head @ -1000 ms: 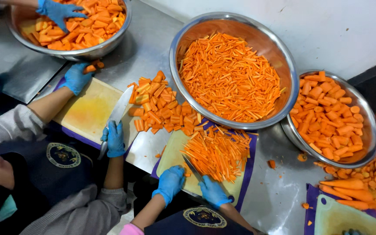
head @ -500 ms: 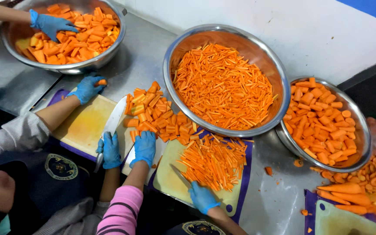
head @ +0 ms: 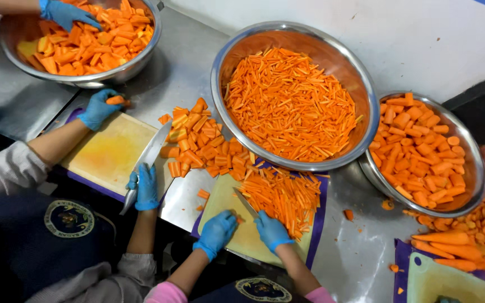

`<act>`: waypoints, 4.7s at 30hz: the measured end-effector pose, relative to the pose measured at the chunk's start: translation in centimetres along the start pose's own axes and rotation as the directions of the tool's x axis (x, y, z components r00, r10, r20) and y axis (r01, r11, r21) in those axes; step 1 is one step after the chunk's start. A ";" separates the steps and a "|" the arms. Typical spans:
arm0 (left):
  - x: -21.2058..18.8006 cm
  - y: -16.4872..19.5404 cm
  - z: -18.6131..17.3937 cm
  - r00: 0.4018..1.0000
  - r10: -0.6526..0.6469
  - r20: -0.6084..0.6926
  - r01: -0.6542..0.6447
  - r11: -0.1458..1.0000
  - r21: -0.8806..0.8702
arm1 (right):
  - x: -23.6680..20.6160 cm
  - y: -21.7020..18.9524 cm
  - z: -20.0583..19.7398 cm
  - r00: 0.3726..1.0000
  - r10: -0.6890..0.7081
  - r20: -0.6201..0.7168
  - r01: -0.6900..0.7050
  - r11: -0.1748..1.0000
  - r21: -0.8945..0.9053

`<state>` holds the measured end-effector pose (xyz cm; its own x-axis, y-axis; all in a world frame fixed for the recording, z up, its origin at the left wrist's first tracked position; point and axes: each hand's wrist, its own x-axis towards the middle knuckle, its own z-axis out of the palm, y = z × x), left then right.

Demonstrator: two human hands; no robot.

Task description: The person cuts carrot segments into thin sticks on a cutting board using a knife, sweeping finished sticks aside and adding them to a large bowl of cut carrots, repeating with new carrot pieces from a bowl of segments.

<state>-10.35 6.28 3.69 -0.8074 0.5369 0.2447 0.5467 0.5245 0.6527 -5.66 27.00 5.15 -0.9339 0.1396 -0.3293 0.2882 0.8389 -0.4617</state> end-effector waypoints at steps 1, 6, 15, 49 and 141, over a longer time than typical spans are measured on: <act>-0.9 0.4 0.4 0.997 0.016 0.080 -0.017 1.000 0.011 | 0.0 0.2 -0.3 1.000 -0.020 0.015 0.020 0.999 0.025; -2.9 0.9 2.1 0.978 -0.189 -0.089 0.179 0.978 -0.111 | -1.3 0.7 1.2 0.999 -0.020 0.047 0.022 0.999 -0.033; 1.2 0.1 3.1 0.972 -0.119 0.201 0.130 0.991 -0.044 | -3.7 1.5 2.0 0.990 -0.096 0.101 0.104 0.991 -0.083; 2.2 -0.3 -0.2 0.993 0.076 -0.091 -0.073 0.997 0.031 | -0.9 -0.5 2.2 0.992 -0.124 0.024 0.124 0.992 0.013; 0.1 -0.4 2.4 0.981 0.014 -0.191 -0.008 0.999 0.032 | -0.5 -3.0 3.6 0.987 -0.007 0.158 0.045 0.970 -0.240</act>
<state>-10.11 7.69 1.70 -0.8273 0.4078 0.3863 0.5598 0.5412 0.6274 -5.33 22.48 3.71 -0.8905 0.0486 -0.4524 0.1862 0.9462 -0.2648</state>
